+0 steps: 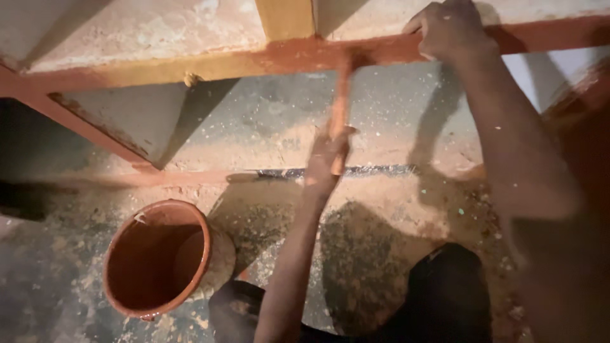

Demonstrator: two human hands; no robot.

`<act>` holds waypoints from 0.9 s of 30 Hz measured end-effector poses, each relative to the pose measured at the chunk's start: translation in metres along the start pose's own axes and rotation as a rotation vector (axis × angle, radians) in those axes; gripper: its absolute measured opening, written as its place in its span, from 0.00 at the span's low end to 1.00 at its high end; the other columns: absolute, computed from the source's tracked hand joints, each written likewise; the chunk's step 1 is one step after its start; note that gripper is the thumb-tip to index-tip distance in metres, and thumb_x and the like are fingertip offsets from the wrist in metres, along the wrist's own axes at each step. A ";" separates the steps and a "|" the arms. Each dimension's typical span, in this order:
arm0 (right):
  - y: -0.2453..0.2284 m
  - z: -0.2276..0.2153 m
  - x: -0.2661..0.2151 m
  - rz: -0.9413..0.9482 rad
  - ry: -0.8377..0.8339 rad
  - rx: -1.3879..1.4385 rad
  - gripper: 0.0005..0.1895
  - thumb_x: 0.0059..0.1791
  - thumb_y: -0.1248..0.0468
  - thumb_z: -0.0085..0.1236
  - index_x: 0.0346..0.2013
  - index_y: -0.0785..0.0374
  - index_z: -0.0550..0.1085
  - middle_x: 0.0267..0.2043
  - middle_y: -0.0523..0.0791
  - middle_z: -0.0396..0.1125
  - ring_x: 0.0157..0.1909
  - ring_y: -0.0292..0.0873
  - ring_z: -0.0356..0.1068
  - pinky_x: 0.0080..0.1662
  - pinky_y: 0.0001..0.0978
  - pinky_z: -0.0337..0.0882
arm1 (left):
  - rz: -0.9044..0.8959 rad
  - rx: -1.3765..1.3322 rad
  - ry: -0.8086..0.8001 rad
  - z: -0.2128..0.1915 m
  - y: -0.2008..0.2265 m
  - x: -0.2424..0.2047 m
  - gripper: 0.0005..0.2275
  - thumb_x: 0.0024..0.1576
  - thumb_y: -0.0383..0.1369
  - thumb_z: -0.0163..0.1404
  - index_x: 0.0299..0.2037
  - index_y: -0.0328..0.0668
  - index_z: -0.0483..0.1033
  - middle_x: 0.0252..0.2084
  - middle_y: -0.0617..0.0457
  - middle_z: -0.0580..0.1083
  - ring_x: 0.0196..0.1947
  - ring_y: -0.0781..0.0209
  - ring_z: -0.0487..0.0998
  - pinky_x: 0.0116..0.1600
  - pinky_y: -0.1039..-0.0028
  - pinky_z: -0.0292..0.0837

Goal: The person paints a wooden shelf structure with reddish-brown paint using a brush. They repeatedly dip the brush into a bucket of paint and apply it to the horizontal and vertical beams of the shelf.

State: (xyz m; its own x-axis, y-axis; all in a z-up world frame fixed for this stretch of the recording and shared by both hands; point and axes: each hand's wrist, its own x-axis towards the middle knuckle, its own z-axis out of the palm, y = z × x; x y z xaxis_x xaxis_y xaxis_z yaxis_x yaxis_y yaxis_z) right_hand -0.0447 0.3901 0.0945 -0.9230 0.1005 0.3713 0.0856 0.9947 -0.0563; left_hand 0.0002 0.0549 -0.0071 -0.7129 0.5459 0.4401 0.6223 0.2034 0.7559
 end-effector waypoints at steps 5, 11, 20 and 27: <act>0.001 -0.006 -0.012 0.075 -0.022 0.111 0.31 0.41 0.76 0.57 0.54 0.44 0.82 0.43 0.53 0.76 0.43 0.55 0.74 0.52 0.47 0.74 | 0.137 0.307 0.460 -0.020 0.000 -0.022 0.11 0.66 0.26 0.48 0.55 0.52 0.74 0.59 0.38 0.68 0.48 0.51 0.75 0.43 0.69 0.76; 0.002 -0.004 0.001 -0.014 0.001 -0.028 0.25 0.39 0.72 0.62 0.48 0.45 0.85 0.37 0.52 0.77 0.42 0.52 0.75 0.54 0.45 0.72 | -0.413 -0.174 -0.009 0.045 0.040 0.001 0.10 0.70 0.28 0.46 0.52 0.55 0.80 0.55 0.41 0.71 0.42 0.54 0.76 0.41 0.71 0.77; 0.009 -0.006 0.016 -0.012 -0.058 -0.072 0.24 0.38 0.72 0.61 0.44 0.44 0.85 0.38 0.50 0.77 0.38 0.51 0.75 0.49 0.40 0.75 | 0.148 0.075 -0.026 0.052 0.054 0.030 0.07 0.65 0.32 0.45 0.47 0.58 0.76 0.57 0.45 0.72 0.40 0.54 0.77 0.38 0.72 0.80; 0.010 0.000 0.012 -0.024 -0.008 -0.042 0.22 0.42 0.71 0.59 0.45 0.45 0.85 0.38 0.50 0.77 0.38 0.50 0.76 0.52 0.41 0.74 | -0.063 0.360 0.440 0.000 0.007 -0.018 0.09 0.68 0.34 0.44 0.51 0.54 0.79 0.61 0.31 0.70 0.46 0.49 0.80 0.36 0.74 0.80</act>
State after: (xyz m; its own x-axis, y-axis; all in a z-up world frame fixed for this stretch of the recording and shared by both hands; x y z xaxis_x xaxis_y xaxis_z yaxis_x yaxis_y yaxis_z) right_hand -0.0550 0.4012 0.0987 -0.9281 0.0771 0.3644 0.0794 0.9968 -0.0086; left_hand 0.0174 0.0467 -0.0103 -0.7716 0.1493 0.6183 0.5901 0.5311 0.6081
